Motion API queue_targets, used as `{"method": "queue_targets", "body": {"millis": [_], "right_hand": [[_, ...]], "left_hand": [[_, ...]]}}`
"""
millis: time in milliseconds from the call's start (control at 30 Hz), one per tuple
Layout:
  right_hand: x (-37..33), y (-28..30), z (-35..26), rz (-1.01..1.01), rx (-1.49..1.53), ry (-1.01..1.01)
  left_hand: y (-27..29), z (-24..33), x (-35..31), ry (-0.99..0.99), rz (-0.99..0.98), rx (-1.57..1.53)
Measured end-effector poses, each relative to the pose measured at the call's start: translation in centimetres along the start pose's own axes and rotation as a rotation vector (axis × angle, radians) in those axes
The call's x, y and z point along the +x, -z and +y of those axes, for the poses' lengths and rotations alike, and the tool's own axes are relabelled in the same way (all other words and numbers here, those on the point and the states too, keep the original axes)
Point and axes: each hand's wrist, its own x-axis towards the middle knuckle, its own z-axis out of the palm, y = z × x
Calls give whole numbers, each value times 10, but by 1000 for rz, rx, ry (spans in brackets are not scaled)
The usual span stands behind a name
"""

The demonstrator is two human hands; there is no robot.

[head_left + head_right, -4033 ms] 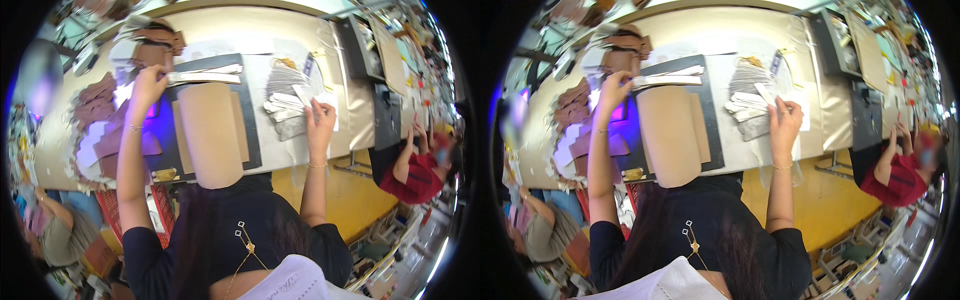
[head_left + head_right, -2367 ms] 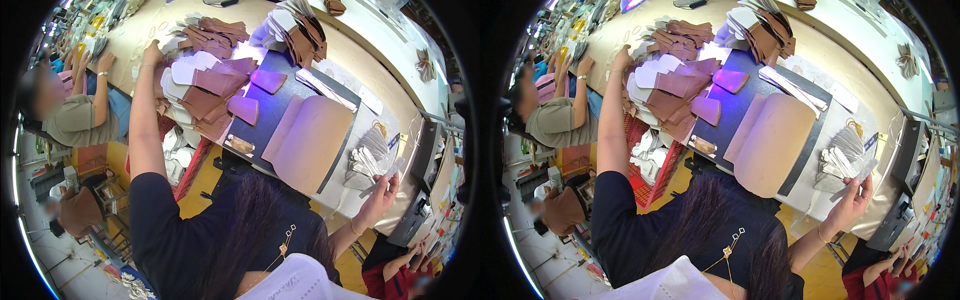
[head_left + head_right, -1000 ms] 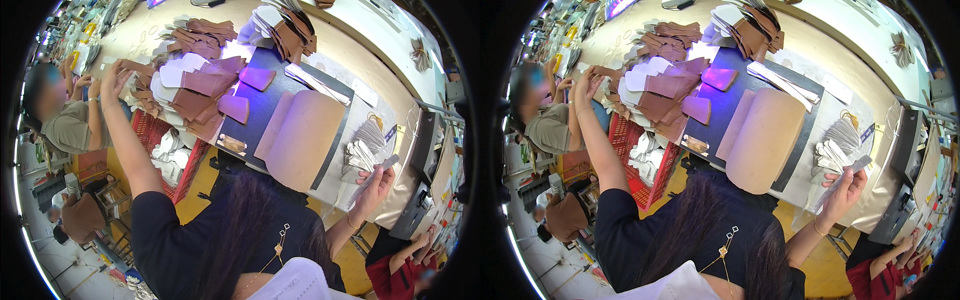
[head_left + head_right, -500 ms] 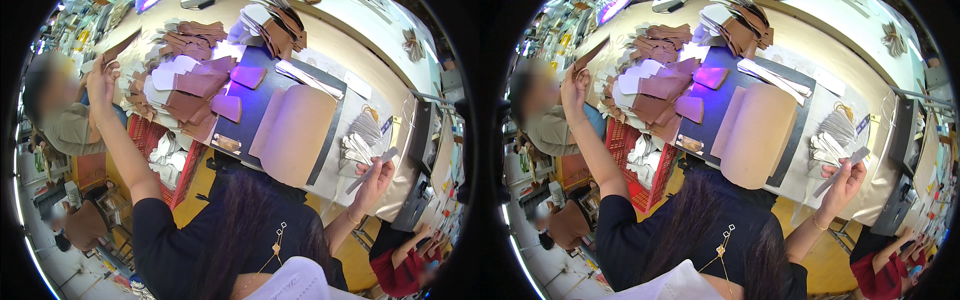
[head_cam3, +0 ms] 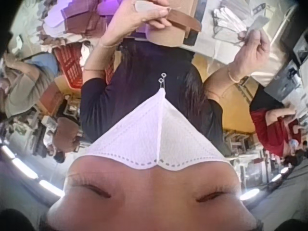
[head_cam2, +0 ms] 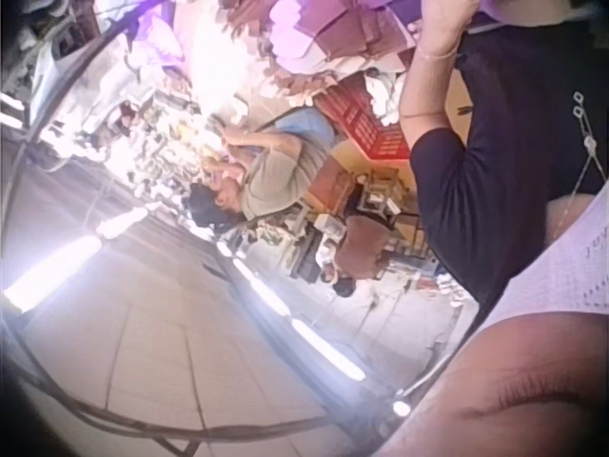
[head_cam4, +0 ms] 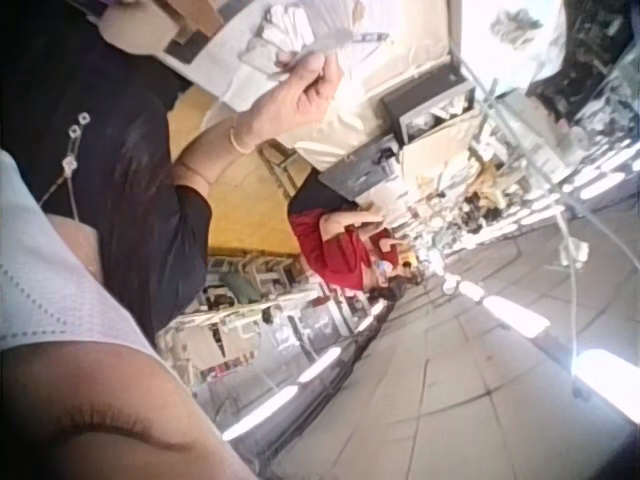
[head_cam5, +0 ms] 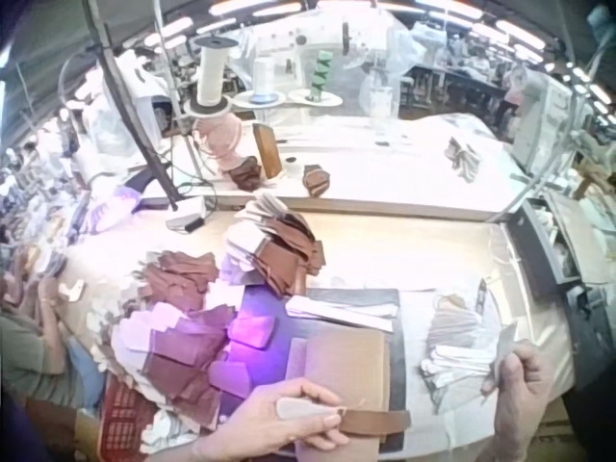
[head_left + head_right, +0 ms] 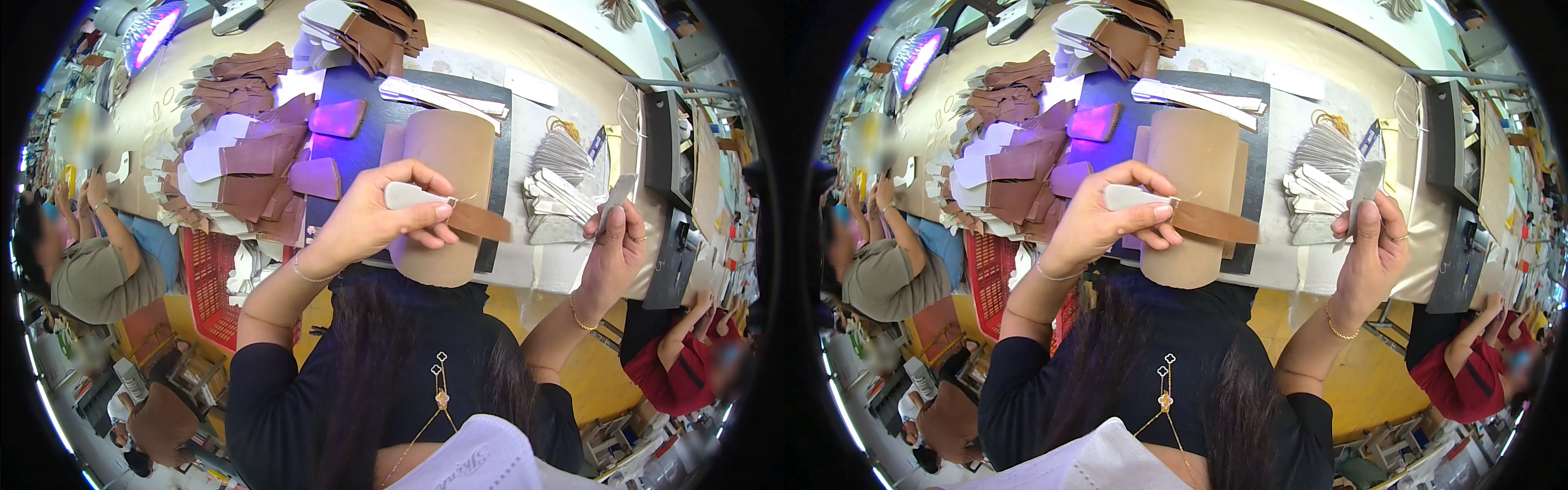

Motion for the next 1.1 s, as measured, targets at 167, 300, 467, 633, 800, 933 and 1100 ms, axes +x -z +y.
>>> {"method": "queue_targets", "body": {"millis": [167,300,467,633,800,933,1100], "right_hand": [[2,-13,-13,-219,6,-125],[0,-52,-14,-504,-80,-392],[-1,-94,-28,-732,-292,-566],[-3,-119,-32,-791,-441,-549],[-4,-126,-28,-779,-488,-512],[-7,-126,-28,-751,-491,-496],[-9,-128,-28,-740,-546,-437]], "left_hand": [[33,-13,-3,47,86,24],[44,-21,-5,82,60,67],[48,-25,-1,115,32,1],[46,-25,-1,133,23,-13],[47,-24,0,154,13,-43],[47,-25,-1,141,10,-31],[50,-26,1,137,-17,-5]]}}
